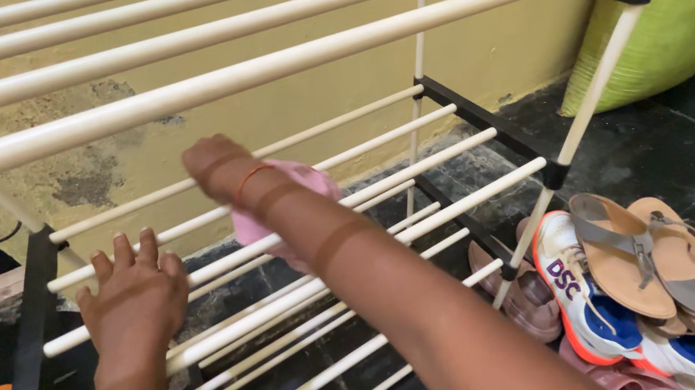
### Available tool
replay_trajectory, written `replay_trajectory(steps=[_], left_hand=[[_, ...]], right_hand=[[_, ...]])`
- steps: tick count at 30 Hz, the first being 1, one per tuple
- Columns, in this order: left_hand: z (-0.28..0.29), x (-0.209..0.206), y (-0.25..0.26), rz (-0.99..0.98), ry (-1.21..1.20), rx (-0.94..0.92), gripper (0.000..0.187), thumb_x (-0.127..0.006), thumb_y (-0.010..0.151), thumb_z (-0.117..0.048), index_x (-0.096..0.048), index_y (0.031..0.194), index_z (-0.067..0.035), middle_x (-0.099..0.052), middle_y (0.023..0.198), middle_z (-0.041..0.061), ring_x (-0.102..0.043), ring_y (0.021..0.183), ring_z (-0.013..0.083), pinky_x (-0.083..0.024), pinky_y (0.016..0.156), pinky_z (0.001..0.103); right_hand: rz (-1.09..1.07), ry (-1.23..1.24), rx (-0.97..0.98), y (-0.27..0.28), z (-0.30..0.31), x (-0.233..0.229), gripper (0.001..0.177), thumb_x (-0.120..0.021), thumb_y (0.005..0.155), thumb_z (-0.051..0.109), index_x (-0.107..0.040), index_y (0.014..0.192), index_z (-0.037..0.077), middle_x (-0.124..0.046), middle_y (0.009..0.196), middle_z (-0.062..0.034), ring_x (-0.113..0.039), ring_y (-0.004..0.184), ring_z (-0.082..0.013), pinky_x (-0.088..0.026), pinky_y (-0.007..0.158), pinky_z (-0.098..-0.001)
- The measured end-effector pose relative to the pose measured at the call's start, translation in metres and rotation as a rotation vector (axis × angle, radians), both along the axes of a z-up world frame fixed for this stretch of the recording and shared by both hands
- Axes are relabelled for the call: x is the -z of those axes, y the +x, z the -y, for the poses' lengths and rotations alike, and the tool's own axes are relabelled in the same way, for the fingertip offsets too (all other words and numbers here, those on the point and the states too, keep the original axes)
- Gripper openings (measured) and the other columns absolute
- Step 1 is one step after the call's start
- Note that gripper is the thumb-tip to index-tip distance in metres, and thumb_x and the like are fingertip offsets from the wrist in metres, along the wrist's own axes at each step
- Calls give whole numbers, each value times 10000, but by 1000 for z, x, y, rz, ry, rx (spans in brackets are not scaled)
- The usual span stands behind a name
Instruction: The person wipes the horizontal bars and vertical supports of a white clothes drying rack using a pink cloth. The person works systematically from top to bottom, cleaning each bar and support in sequence.
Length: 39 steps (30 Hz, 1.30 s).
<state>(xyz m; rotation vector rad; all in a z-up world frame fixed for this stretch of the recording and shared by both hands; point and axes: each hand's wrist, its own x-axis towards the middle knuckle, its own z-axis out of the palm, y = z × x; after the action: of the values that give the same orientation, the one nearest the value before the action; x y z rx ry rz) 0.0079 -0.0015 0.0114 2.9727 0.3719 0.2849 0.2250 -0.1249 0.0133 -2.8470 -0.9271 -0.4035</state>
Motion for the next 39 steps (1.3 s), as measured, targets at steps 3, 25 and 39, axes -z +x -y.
replay_trajectory(steps=[3,25,39], left_hand=[[-2,3,1,51,-17,8,668,-334,980,-425,-357,1575,-124,-275,1666,93,-259,1513,365,-266,1160,597],[0,-2,4,-58,-72,-33,679,-321,989,-369,-248,1600,-83,-167,1696,95,-177,1551,295,-239,1183,598],[-1,4,1,68,-61,-31,669,-363,979,-354,-330,1569,-40,-242,1679,137,-232,1542,319,-339,1128,596]], right_hand=[[14,46,-86,0,-41,8,222,-622,820,75,-798,956,84,-728,1070,-226,-726,1030,-372,-583,893,-440],[-35,64,-49,31,37,11,101,-733,721,110,-803,794,111,-743,926,-203,-728,889,-378,-567,796,-480],[208,-9,389,71,339,-3,158,-775,773,111,-844,911,143,-743,876,-199,-724,844,-376,-580,790,-455]])
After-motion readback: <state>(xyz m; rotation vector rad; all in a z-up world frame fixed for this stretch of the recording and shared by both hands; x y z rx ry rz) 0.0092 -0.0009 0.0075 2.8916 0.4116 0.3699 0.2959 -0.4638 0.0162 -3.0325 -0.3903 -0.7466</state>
